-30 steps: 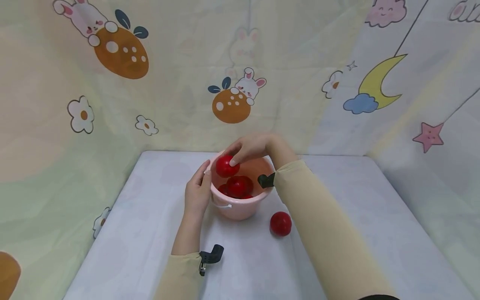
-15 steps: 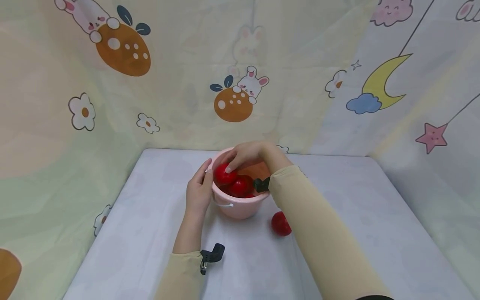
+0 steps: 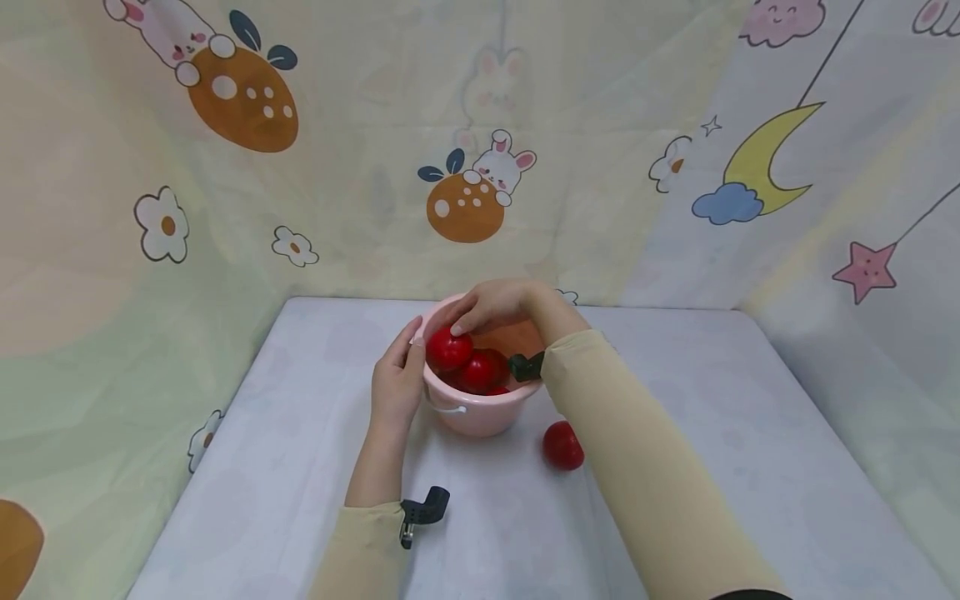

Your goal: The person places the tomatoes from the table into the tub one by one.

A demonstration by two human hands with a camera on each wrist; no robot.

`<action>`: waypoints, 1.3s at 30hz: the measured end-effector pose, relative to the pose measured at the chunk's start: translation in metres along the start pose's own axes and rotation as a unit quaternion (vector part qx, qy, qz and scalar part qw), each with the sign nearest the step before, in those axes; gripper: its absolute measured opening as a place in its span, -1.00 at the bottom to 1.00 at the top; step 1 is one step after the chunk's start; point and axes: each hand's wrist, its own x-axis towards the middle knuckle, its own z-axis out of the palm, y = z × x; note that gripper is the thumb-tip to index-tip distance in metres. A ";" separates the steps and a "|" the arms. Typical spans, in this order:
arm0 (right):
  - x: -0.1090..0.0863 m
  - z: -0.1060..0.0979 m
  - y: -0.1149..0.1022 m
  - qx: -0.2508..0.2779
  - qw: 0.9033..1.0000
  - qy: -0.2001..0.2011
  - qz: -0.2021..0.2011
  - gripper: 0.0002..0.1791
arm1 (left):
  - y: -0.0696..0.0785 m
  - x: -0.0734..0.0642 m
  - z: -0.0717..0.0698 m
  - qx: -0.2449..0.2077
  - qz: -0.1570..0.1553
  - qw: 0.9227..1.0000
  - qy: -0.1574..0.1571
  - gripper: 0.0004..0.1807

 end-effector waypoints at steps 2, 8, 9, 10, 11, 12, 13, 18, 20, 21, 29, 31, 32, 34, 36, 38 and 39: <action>-0.007 -0.004 -0.002 -0.017 1.000 0.020 -0.002 -0.52 | 0.000 0.001 0.001 -0.002 0.002 1.000 0.000 -0.60; -0.031 -0.018 -0.002 -0.055 0.996 0.068 -0.005 -0.52 | 0.000 0.000 0.001 -0.001 0.000 1.000 0.001 -0.58; -0.035 -0.020 -0.001 -0.055 0.996 0.071 -0.008 -0.51 | 0.000 -0.001 0.001 -0.002 0.000 1.000 0.001 -0.58; -0.039 -0.021 0.001 -0.052 0.996 0.074 -0.011 -0.50 | 0.000 -0.001 0.001 0.000 -0.002 1.000 0.001 -0.58; -0.044 -0.023 0.003 -0.048 0.996 0.079 -0.015 -0.50 | 0.000 -0.001 0.001 0.000 -0.003 1.000 0.002 -0.58; -0.049 -0.024 0.005 -0.044 0.995 0.087 -0.016 -0.50 | 0.000 -0.001 0.001 0.001 -0.003 1.000 0.001 -0.58; -0.055 -0.025 0.007 -0.042 0.994 0.096 -0.014 -0.50 | -0.001 -0.001 0.001 0.002 -0.005 1.000 0.001 -0.58; -0.088 -0.030 0.027 -0.024 0.989 0.142 -0.027 -0.54 | -0.001 0.000 0.002 0.006 -0.005 1.000 0.006 -0.60; -0.102 -0.031 0.040 -0.010 0.987 0.151 -0.050 -0.53 | -0.002 0.000 0.002 0.006 -0.003 1.000 0.007 -0.59; -0.109 -0.031 0.046 -0.002 0.986 0.154 -0.064 -0.52 | -0.001 0.000 0.002 0.006 -0.002 1.000 0.007 -0.59; -0.151 -0.014 0.109 0.046 0.978 0.164 -0.117 -0.50 | 0.001 -0.001 0.002 0.004 -0.007 1.000 0.010 -0.58; -0.156 -0.005 0.122 0.053 0.977 0.160 -0.132 -0.49 | 0.001 -0.001 0.003 0.004 -0.007 1.000 0.011 -0.58; -0.158 0.000 0.128 0.053 0.976 0.163 -0.136 -0.48 | 0.001 -0.001 0.003 0.004 -0.007 1.000 0.011 -0.58; -0.162 0.011 0.140 0.051 0.974 0.168 -0.145 -0.48 | 0.000 -0.001 0.003 0.006 -0.007 1.000 0.010 -0.58; -0.164 0.024 0.150 0.048 0.973 0.173 -0.147 -0.46 | 0.001 -0.001 0.003 0.005 -0.009 1.000 0.011 -0.58; -0.164 0.038 0.160 0.049 0.973 0.173 -0.147 -0.45 | 0.001 -0.001 0.004 0.006 -0.010 1.000 0.010 -0.58; -0.163 0.046 0.164 0.050 0.973 0.173 -0.144 -0.44 | 0.001 -0.002 0.004 0.006 -0.010 1.000 0.011 -0.59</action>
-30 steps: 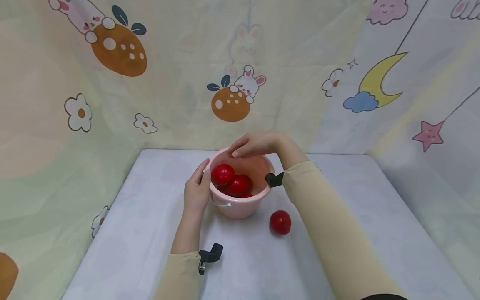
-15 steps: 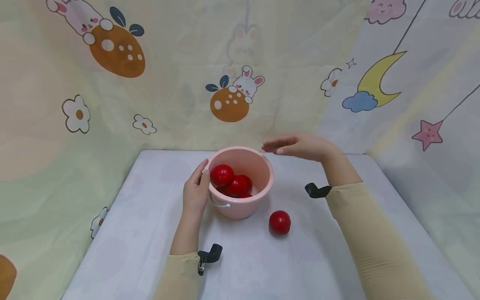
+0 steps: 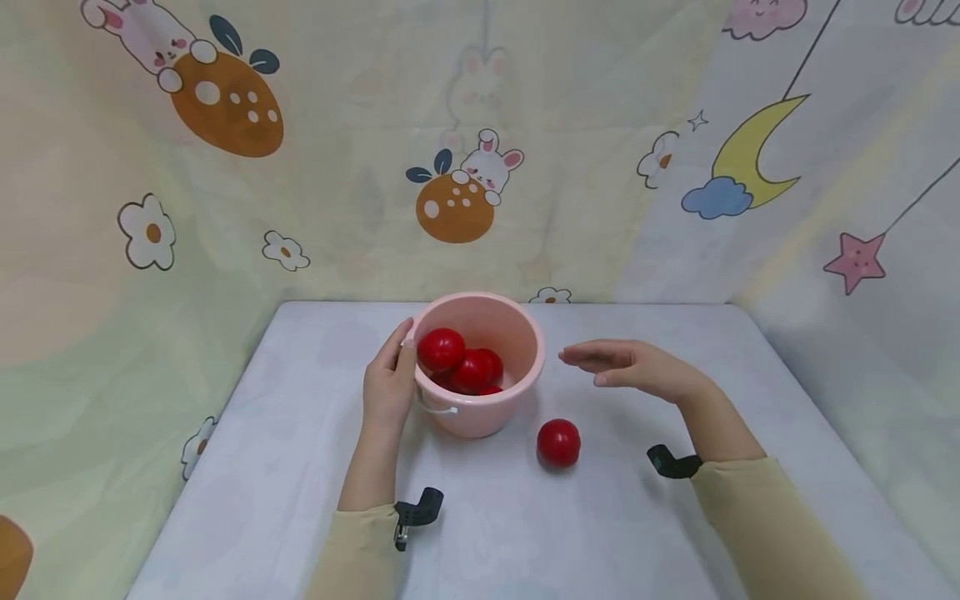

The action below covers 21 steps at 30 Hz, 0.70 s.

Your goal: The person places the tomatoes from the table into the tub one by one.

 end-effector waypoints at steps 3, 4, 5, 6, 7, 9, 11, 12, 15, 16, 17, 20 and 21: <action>-0.007 0.022 0.016 0.002 1.000 0.002 0.016 -0.42 | 0.000 0.000 0.000 0.000 -0.001 1.000 0.000 -0.60; -0.008 0.028 0.021 0.004 1.000 0.003 0.022 -0.41 | 0.000 0.000 0.000 0.000 0.002 1.000 0.000 -0.60; -0.009 0.035 0.026 0.007 0.999 0.006 0.031 -0.40 | -0.001 0.000 0.000 0.000 0.002 1.000 -0.001 -0.61; -0.011 0.041 0.031 0.013 0.999 0.009 0.035 -0.39 | -0.001 0.000 0.000 0.000 0.002 1.000 -0.002 -0.61; -0.012 0.046 0.035 0.019 0.999 0.010 0.038 -0.39 | -0.001 0.000 0.000 0.000 0.003 1.000 -0.002 -0.61; -0.014 0.055 0.042 0.036 0.998 0.011 0.044 -0.37 | -0.001 0.000 0.000 0.002 0.004 1.000 -0.001 -0.61; -0.016 0.062 0.048 0.045 0.998 0.010 0.053 -0.34 | 0.000 0.000 0.001 0.002 0.005 1.000 -0.001 -0.60; -0.016 0.065 0.050 0.049 0.997 0.009 0.058 -0.32 | 0.000 0.000 0.001 0.003 0.006 1.000 0.000 -0.59; -0.017 0.073 0.055 0.050 0.996 0.006 0.076 -0.27 | 0.001 0.000 0.001 0.002 0.002 1.000 0.001 -0.58; -0.017 0.074 0.056 0.047 0.996 0.006 0.081 -0.26 | 0.001 0.000 0.001 0.002 0.002 1.000 0.002 -0.59; -0.016 0.076 0.057 0.042 0.995 0.006 0.085 -0.25 | 0.001 0.000 0.001 0.002 0.001 1.000 0.002 -0.59; -0.016 0.079 0.058 0.025 0.994 0.008 0.103 -0.25 | 0.000 0.000 0.001 0.002 -0.005 1.000 0.002 -0.62; -0.016 0.080 0.058 0.019 0.994 0.010 0.110 -0.24 | 0.000 0.000 0.001 0.002 -0.005 1.000 0.001 -0.62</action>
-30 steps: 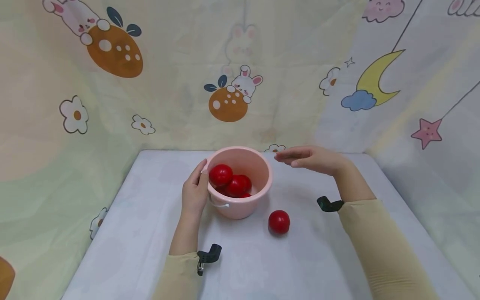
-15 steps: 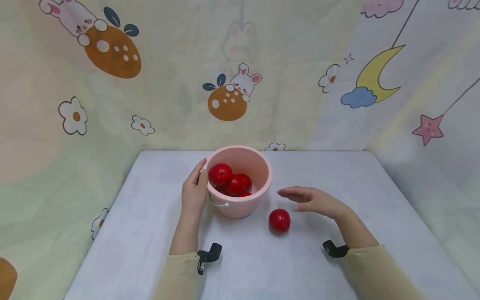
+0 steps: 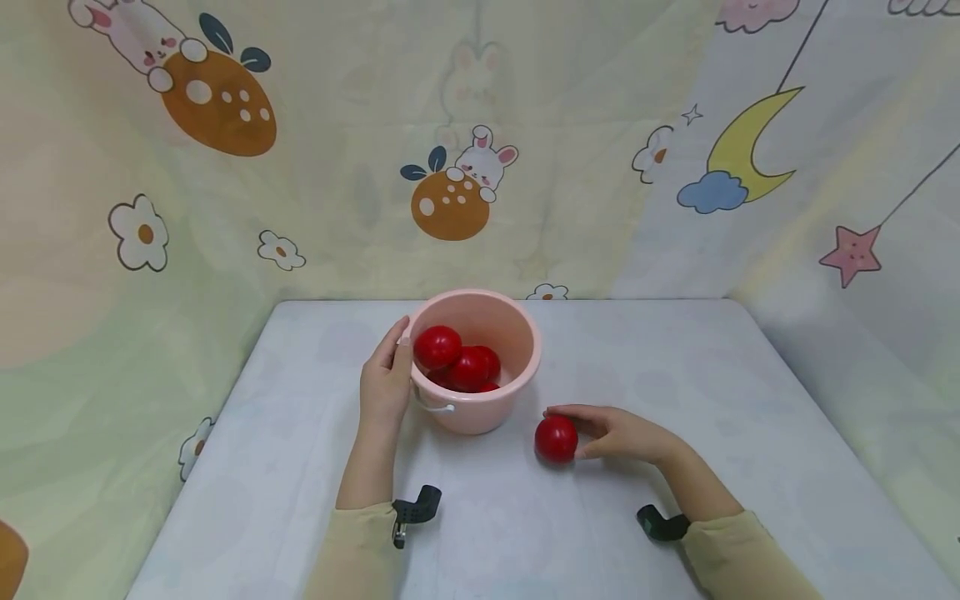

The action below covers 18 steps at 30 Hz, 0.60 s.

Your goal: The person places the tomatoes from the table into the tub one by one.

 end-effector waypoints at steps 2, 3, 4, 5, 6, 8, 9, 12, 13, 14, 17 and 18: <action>0.001 0.001 0.000 -0.009 1.000 0.006 0.014 -0.23 | -0.001 0.000 0.000 0.000 0.002 1.000 -0.001 -0.62; 0.001 0.002 0.000 -0.013 1.000 0.011 0.021 -0.23 | -0.001 0.000 -0.001 -0.002 0.007 1.000 -0.002 -0.62; 0.001 0.002 0.000 -0.015 0.999 0.014 0.026 -0.23 | -0.002 0.001 -0.001 -0.005 0.012 1.000 -0.003 -0.61; 0.002 0.003 0.000 -0.018 0.999 0.018 0.029 -0.24 | -0.002 0.001 -0.001 -0.008 0.018 1.000 -0.003 -0.60; 0.002 0.003 0.001 -0.021 0.999 0.022 0.032 -0.24 | -0.002 0.001 -0.001 -0.011 0.024 1.000 -0.004 -0.59; 0.002 0.003 0.002 -0.028 0.999 0.029 0.035 -0.26 | -0.002 0.001 -0.001 -0.016 0.035 0.999 -0.005 -0.58; 0.002 0.003 0.002 -0.031 0.998 0.031 0.035 -0.27 | -0.003 0.001 -0.002 -0.018 0.039 0.999 -0.005 -0.57; 0.002 0.003 0.002 -0.038 0.998 0.038 0.034 -0.29 | -0.002 0.000 -0.002 -0.018 0.041 0.999 -0.005 -0.56; 0.002 0.003 0.002 -0.041 0.998 0.040 0.035 -0.29 | -0.002 0.000 -0.002 -0.018 0.040 0.999 -0.006 -0.56; 0.002 0.003 0.002 -0.045 0.997 0.042 0.036 -0.30 | -0.002 0.000 -0.002 -0.018 0.039 0.999 -0.007 -0.56; 0.002 0.002 0.003 -0.052 0.997 0.045 0.034 -0.30 | -0.003 0.000 -0.002 -0.019 0.035 0.999 -0.009 -0.55; 0.002 0.002 0.003 -0.052 0.997 0.046 0.034 -0.31 | -0.002 0.000 -0.002 -0.018 0.033 0.999 -0.009 -0.55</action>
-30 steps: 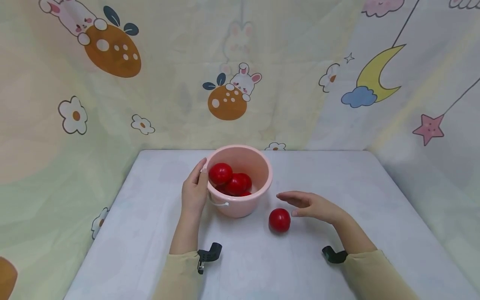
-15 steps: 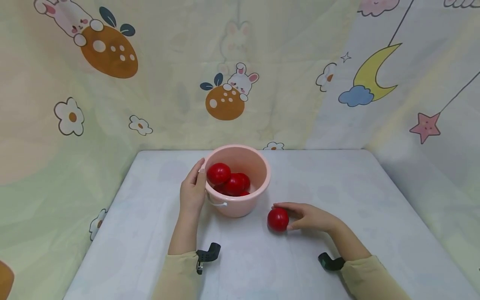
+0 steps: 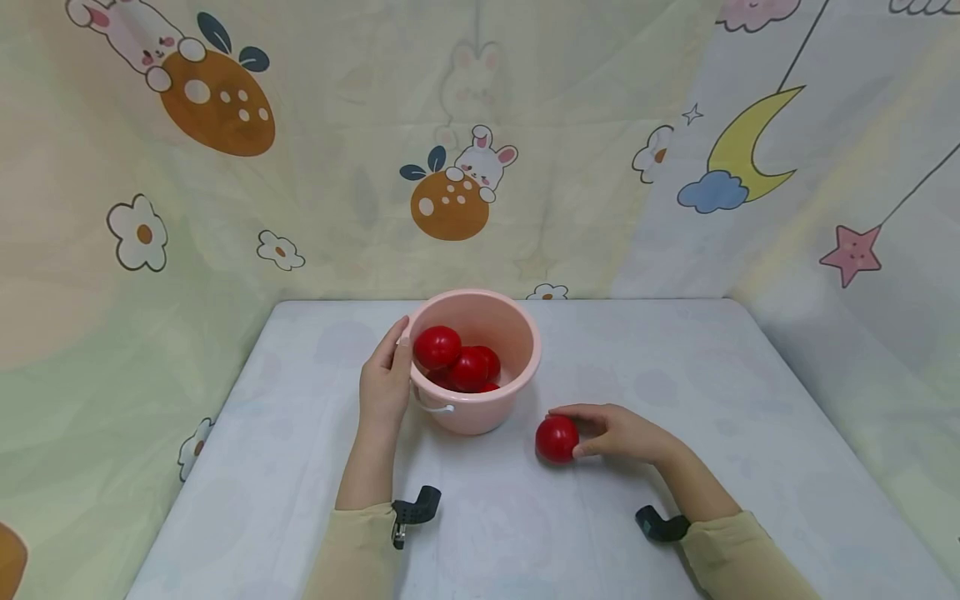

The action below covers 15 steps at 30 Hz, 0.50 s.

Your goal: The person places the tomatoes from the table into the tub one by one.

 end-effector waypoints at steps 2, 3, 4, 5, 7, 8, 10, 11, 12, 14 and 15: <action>0.001 0.000 0.000 0.004 1.000 0.000 0.001 -0.31 | 0.000 0.000 0.000 0.000 -0.002 1.000 0.000 -0.55; 0.001 0.000 0.000 0.006 1.000 0.000 0.000 -0.32 | -0.001 0.000 0.000 0.001 -0.002 1.000 0.000 -0.55; 0.002 0.000 0.001 0.008 1.000 0.000 -0.002 -0.32 | -0.001 0.000 0.000 0.001 -0.002 1.000 0.001 -0.55; 0.002 0.000 0.001 0.011 1.000 -0.001 -0.004 -0.32 | -0.001 0.000 -0.001 0.001 -0.002 1.000 0.001 -0.56; 0.003 -0.001 0.002 0.020 1.000 0.000 -0.006 -0.33 | -0.002 0.000 -0.001 0.001 -0.002 1.000 0.000 -0.59; 0.003 -0.002 0.002 0.025 1.000 0.001 -0.008 -0.34 | -0.001 0.000 -0.001 0.000 -0.002 1.000 0.000 -0.60; 0.003 -0.006 0.001 0.038 0.999 0.006 -0.010 -0.34 | -0.001 0.000 -0.001 -0.001 -0.004 1.000 -0.002 -0.61; 0.002 -0.010 -0.001 0.046 0.999 0.008 -0.018 -0.34 | -0.001 0.000 -0.001 -0.002 -0.004 1.000 -0.002 -0.62; 0.002 -0.014 -0.003 0.054 0.998 0.010 -0.026 -0.33 | -0.001 0.000 -0.001 -0.002 -0.004 1.000 -0.003 -0.62; 0.001 -0.026 -0.010 0.067 0.997 0.017 -0.040 -0.32 | 0.000 -0.001 -0.001 -0.004 -0.003 1.000 -0.004 -0.61; 0.000 -0.033 -0.014 0.071 0.996 0.021 -0.048 -0.31 | 0.000 -0.001 -0.001 -0.003 -0.003 1.000 -0.004 -0.61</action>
